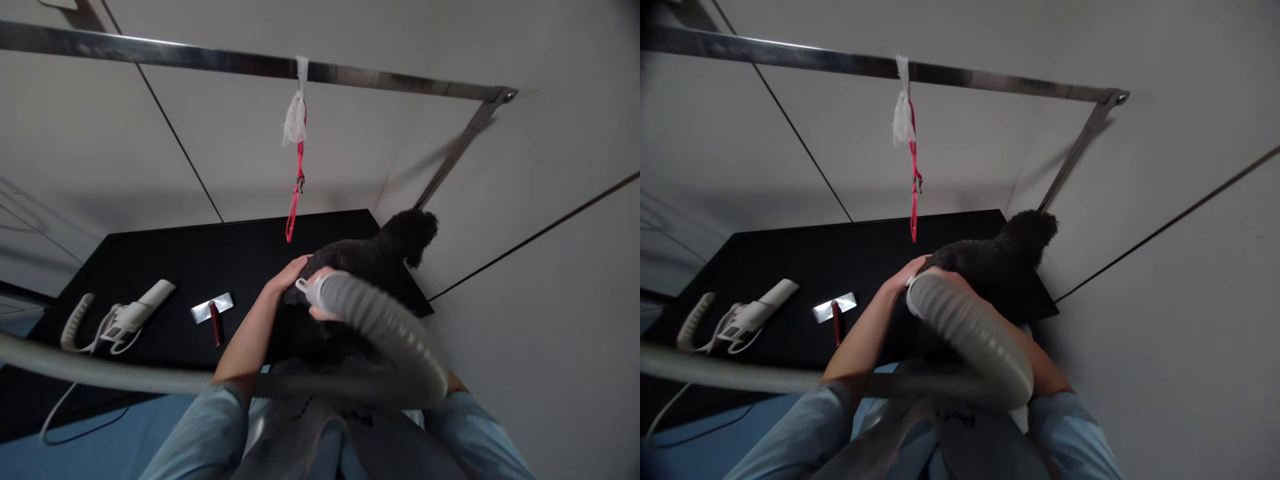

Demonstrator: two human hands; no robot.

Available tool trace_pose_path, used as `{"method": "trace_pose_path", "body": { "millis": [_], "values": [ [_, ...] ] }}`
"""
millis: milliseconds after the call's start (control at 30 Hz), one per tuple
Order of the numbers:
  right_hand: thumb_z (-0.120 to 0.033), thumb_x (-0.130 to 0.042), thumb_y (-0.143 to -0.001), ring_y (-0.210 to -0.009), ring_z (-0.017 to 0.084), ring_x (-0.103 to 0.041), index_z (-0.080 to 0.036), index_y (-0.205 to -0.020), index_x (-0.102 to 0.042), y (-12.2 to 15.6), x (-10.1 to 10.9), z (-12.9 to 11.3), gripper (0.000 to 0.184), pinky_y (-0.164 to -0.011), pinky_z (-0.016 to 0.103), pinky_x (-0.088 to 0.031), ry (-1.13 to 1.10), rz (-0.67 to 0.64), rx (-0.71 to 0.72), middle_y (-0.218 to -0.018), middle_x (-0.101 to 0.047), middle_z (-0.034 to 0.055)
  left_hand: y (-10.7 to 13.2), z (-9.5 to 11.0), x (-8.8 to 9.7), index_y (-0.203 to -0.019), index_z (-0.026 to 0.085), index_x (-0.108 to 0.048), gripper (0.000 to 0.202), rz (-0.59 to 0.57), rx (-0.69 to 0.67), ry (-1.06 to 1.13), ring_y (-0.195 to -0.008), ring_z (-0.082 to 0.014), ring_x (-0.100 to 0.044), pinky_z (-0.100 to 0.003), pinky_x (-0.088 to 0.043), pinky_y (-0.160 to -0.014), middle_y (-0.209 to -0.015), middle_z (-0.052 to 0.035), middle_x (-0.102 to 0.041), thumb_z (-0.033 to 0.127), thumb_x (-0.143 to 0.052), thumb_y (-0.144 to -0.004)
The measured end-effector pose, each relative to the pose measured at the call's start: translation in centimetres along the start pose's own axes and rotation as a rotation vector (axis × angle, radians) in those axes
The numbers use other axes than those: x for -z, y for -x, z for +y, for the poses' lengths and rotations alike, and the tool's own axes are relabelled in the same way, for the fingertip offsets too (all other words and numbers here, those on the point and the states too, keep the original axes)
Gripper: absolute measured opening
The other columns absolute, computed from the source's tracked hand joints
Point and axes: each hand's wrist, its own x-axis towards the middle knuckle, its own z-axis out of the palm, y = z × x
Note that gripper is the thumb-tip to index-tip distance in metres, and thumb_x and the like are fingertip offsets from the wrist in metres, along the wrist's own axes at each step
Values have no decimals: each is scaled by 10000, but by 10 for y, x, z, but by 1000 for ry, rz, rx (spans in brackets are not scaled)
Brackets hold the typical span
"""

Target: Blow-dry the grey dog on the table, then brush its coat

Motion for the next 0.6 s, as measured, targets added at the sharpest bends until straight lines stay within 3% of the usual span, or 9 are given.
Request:
{"method": "trace_pose_path", "body": {
  "millis": [133, 233, 367, 500, 533, 600],
  "values": [
    [-279, -625, -744, -1101, 240, -542, -191, -1003, -619, 21, -21, 5, 274, -977, 393, -434, 197, -286, 336, -1105, -629, 85, -3, -3, 5, -1113, 133, -610, 566, -41, 87, 62, -1008, -252, -587, -380, -430, -917, -1083, -89, -662, 549, -618, -731],
    [-262, -573, -802, -1130, 226, -520, -158, -1055, -596, 39, -30, 16, 275, -981, 368, -431, 345, -522, 533, -1124, -620, 113, -3, -2, 9, -1153, 120, -588, 618, -54, 105, 78, -995, -253, -591, -368, -434, -901, -1099, -103, -653, 540, -661, -706],
    [-224, -512, -853, -1236, 244, -436, -156, -1066, -597, 49, -32, 26, 239, -1037, 411, -380, 431, -387, 480, -1207, -585, 127, -2, 1, 10, -1140, 117, -605, 620, -32, 98, 59, -1015, -267, -586, -369, -429, -910, -1100, -105, -658, 528, -689, -683],
    [-246, -551, -833, -1186, 221, -489, -152, -1082, -586, 54, -31, 32, 269, -1026, 369, -405, 368, -521, 501, -1198, -595, 120, 0, -3, 10, -1116, 114, -629, 583, 1, 108, 143, -977, -270, -612, -362, -434, -896, -1054, -110, -682, 507, -693, -690],
    [-249, -556, -829, -1178, 217, -499, -154, -1080, -583, 55, -30, 34, 270, -1018, 364, -415, 334, -503, 482, -1192, -599, 119, 1, -5, 10, -1102, 116, -637, 558, 7, 111, 175, -967, -269, -619, -354, -437, -891, -1034, -107, -691, 480, -708, -685],
    [-235, -563, -823, -1215, 221, -483, -176, -1071, -575, 59, -28, 39, 255, -1029, 387, -409, 229, -321, 417, -1210, -592, 112, 3, -11, 10, -1056, 111, -658, 495, 30, 146, 274, -941, -266, -634, -346, -452, -879, -976, -104, -707, 450, -706, -698]
  ]
}}
